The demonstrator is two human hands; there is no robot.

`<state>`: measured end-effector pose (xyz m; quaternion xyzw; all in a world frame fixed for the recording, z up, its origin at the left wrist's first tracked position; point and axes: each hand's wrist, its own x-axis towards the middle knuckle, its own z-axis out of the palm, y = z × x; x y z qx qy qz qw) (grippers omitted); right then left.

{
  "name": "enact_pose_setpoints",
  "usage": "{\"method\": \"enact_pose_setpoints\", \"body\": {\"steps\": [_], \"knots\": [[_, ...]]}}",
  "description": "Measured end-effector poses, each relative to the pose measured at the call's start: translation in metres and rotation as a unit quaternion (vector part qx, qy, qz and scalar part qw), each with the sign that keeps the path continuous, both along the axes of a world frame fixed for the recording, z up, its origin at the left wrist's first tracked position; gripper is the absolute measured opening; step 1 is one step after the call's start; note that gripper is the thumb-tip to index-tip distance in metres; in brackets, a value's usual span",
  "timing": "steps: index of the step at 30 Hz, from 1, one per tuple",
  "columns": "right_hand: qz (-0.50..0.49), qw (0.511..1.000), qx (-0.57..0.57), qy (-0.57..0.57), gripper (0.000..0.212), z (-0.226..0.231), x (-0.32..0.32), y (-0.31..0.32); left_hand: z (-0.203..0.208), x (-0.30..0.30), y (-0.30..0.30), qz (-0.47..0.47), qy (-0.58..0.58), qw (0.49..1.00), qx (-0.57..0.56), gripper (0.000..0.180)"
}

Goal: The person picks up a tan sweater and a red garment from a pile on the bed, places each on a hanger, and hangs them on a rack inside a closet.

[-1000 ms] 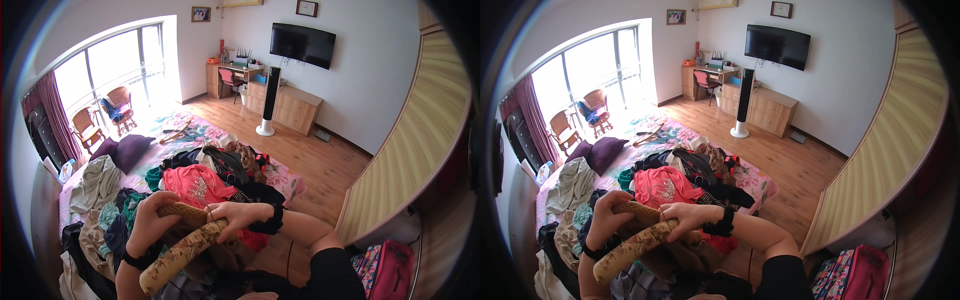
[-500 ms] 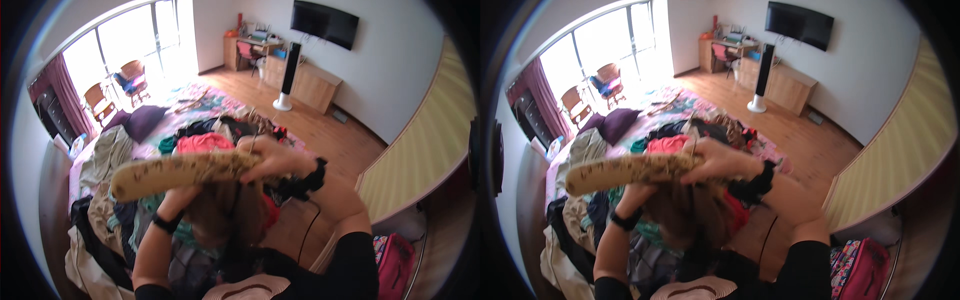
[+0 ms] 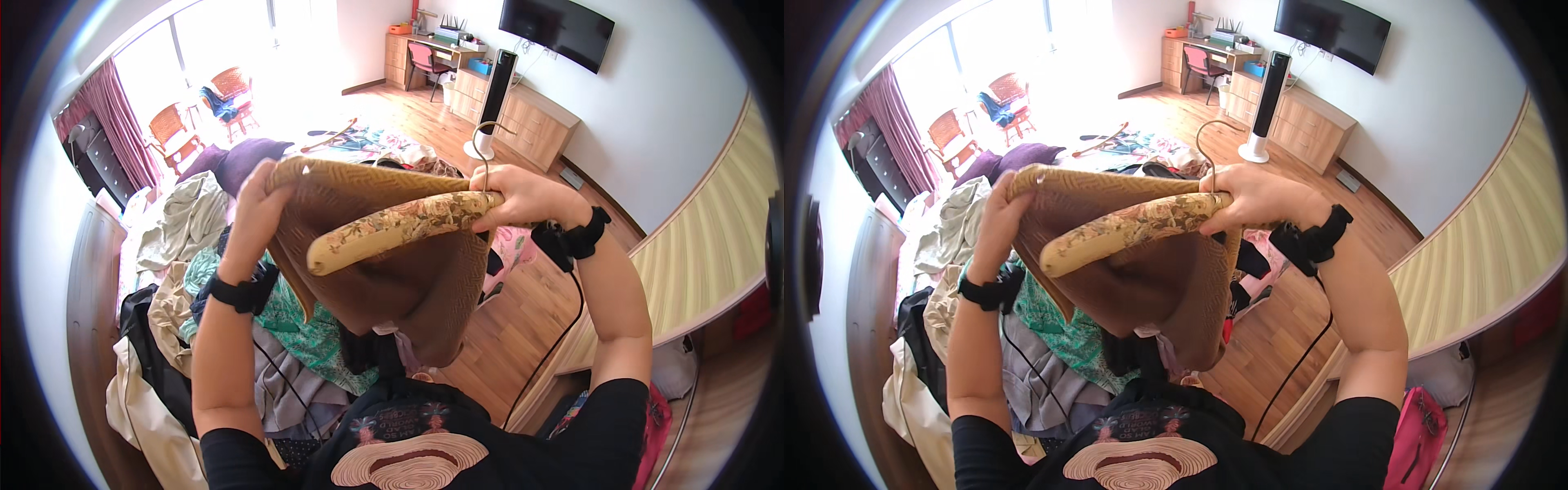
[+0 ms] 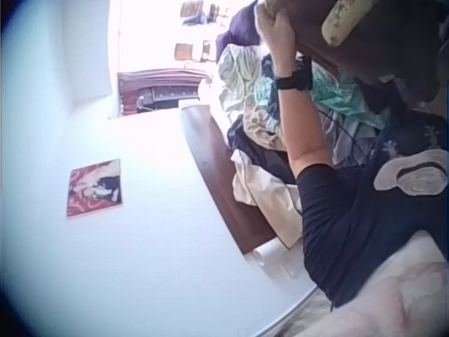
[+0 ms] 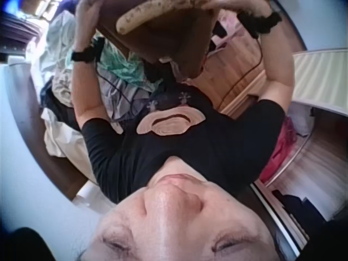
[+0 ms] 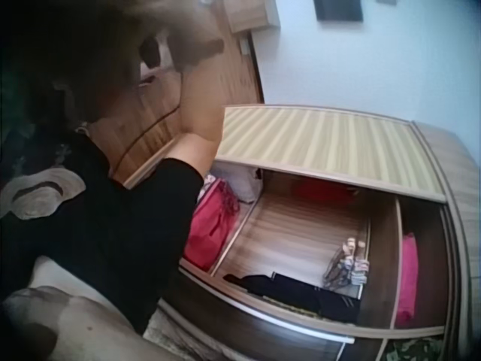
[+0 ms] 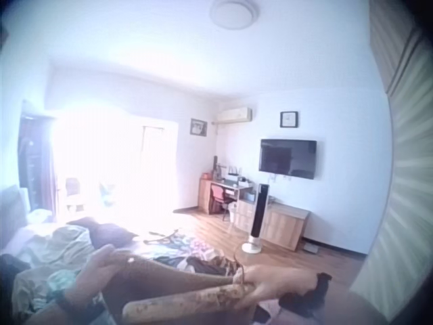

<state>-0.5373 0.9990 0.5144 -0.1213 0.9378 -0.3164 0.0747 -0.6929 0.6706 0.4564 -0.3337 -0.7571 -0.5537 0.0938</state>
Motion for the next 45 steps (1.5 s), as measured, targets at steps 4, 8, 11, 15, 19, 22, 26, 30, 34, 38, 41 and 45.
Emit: {"method": "enact_pose_setpoints", "body": {"steps": [4,8,11,15,19,22,26,30,34,38,41,45], "knots": [[0.026,0.967,0.203,0.150,0.039,0.006,-0.015,0.013,0.051,0.036,0.009,0.041,0.131,0.989,-0.063,0.017],[-0.069,0.926,0.324,0.181,0.039,0.015,-0.029,0.002,0.066,0.075,0.021,0.063,0.189,0.976,-0.084,0.022],[-0.099,0.914,0.330,0.215,0.041,0.017,-0.032,-0.001,0.060,0.101,0.028,0.037,0.159,0.982,-0.093,0.021],[-0.135,0.910,0.296,0.257,0.039,0.013,-0.028,-0.010,0.015,0.138,0.041,-0.182,0.046,0.963,-0.194,0.024],[-0.098,0.892,0.220,0.382,0.037,0.001,-0.015,-0.025,0.000,0.124,0.019,-0.265,0.088,0.922,-0.269,0.019],[-0.064,0.888,0.184,0.417,0.034,-0.002,-0.007,-0.026,0.038,0.106,0.010,-0.058,0.059,0.988,-0.133,0.020],[-0.016,0.886,0.130,0.444,0.032,0.001,-0.004,-0.041,0.048,0.080,0.029,-0.020,0.240,0.962,-0.129,0.053],[-0.001,0.867,0.155,0.474,0.033,0.008,0.000,-0.044,0.049,0.080,0.043,-0.156,0.060,0.969,-0.183,0.047],[-0.042,0.883,0.149,0.442,0.034,0.006,0.009,-0.043,0.056,0.077,0.049,-0.074,0.154,0.960,-0.223,0.044],[-0.096,0.857,0.165,0.478,0.038,-0.005,0.030,-0.056,0.092,0.082,0.041,-0.020,0.228,0.942,-0.245,0.040],[-0.100,0.721,0.036,0.684,0.035,-0.044,0.053,-0.064,0.106,0.076,0.026,0.007,0.239,0.937,-0.254,0.039],[-0.152,0.869,-0.159,0.442,0.045,-0.136,0.048,-0.059,0.121,0.075,0.011,-0.001,0.203,0.949,-0.243,0.038]]}}
